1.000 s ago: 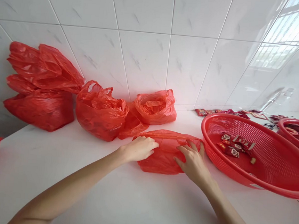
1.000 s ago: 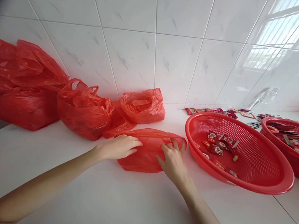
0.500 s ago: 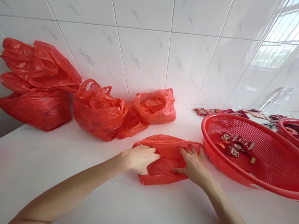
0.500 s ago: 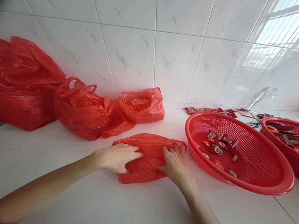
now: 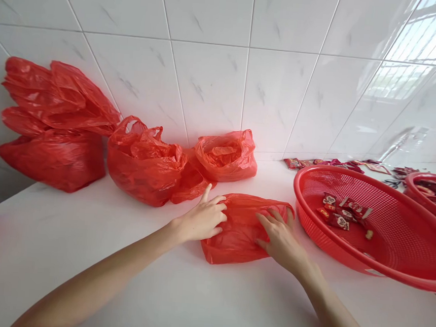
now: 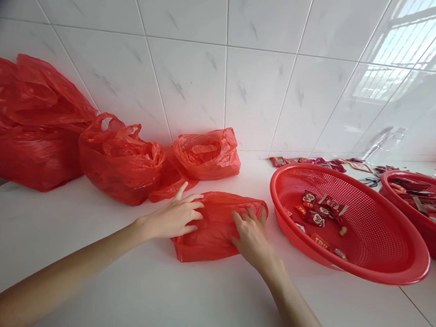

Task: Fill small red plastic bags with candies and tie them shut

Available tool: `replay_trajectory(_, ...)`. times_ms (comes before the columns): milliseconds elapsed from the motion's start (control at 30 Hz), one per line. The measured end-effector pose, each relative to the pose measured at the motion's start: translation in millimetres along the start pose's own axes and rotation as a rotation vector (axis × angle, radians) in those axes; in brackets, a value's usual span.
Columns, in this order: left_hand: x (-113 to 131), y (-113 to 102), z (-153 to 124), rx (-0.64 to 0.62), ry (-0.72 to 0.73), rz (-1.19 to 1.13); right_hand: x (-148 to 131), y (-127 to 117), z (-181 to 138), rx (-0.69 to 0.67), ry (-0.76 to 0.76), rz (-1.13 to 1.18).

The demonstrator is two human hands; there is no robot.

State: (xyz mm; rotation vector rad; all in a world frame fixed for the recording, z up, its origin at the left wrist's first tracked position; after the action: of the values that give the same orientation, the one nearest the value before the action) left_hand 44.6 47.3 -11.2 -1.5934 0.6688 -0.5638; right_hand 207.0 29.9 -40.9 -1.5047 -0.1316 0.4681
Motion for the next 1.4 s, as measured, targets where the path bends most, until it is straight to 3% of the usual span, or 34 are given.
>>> replay_trajectory(167,-23.5,11.4,-2.1,-0.079,-0.166,-0.08,7.8,1.8,-0.3,-0.034,0.046,0.004)
replay_trajectory(400,-31.5,15.0,-7.9,-0.252,-0.198,-0.172,14.1,-2.8,-1.3,-0.061,0.129,0.034)
replay_trajectory(500,-27.3,13.2,-7.1,-0.213,-0.15,-0.178,13.1,-4.4,-1.4,-0.058,0.116,0.032)
replay_trajectory(667,-20.9,6.4,-2.5,0.022,-0.077,-0.205,13.3,-7.4,-0.6,0.019,0.093,0.052)
replay_trajectory(733,-21.0,9.8,-2.0,0.053,-0.068,-0.221,13.0,-7.5,0.1,0.039,0.086,0.063)
replay_trajectory(933,-34.9,26.5,-7.1,-0.012,-0.156,-0.214,19.5,-7.1,0.6,-0.001,0.148,0.047)
replay_trajectory(1133,-40.3,29.5,-13.4,-0.035,-0.172,-0.256,29.2,-9.5,-2.0,-0.062,0.258,0.078)
replay_trajectory(1300,-36.6,31.9,-17.9,-0.079,-0.142,-0.276,26.9,-4.3,-0.2,-0.067,0.189,0.098)
replay_trajectory(1400,-32.2,29.2,-18.3,-0.037,-0.105,-0.276,24.8,-0.2,0.7,-0.06,0.142,0.081)
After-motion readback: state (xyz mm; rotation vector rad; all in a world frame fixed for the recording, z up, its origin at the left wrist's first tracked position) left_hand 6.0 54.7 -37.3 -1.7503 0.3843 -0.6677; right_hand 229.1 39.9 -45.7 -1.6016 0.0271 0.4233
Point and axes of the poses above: each hand's wrist, its own z-axis towards the middle knuckle, its own y-axis out of the palm, x = y × z, the point moved 7 cm from there along z, towards the middle knuckle, and after that the axes turned 2 degrees about y, right-handed, at the moved point
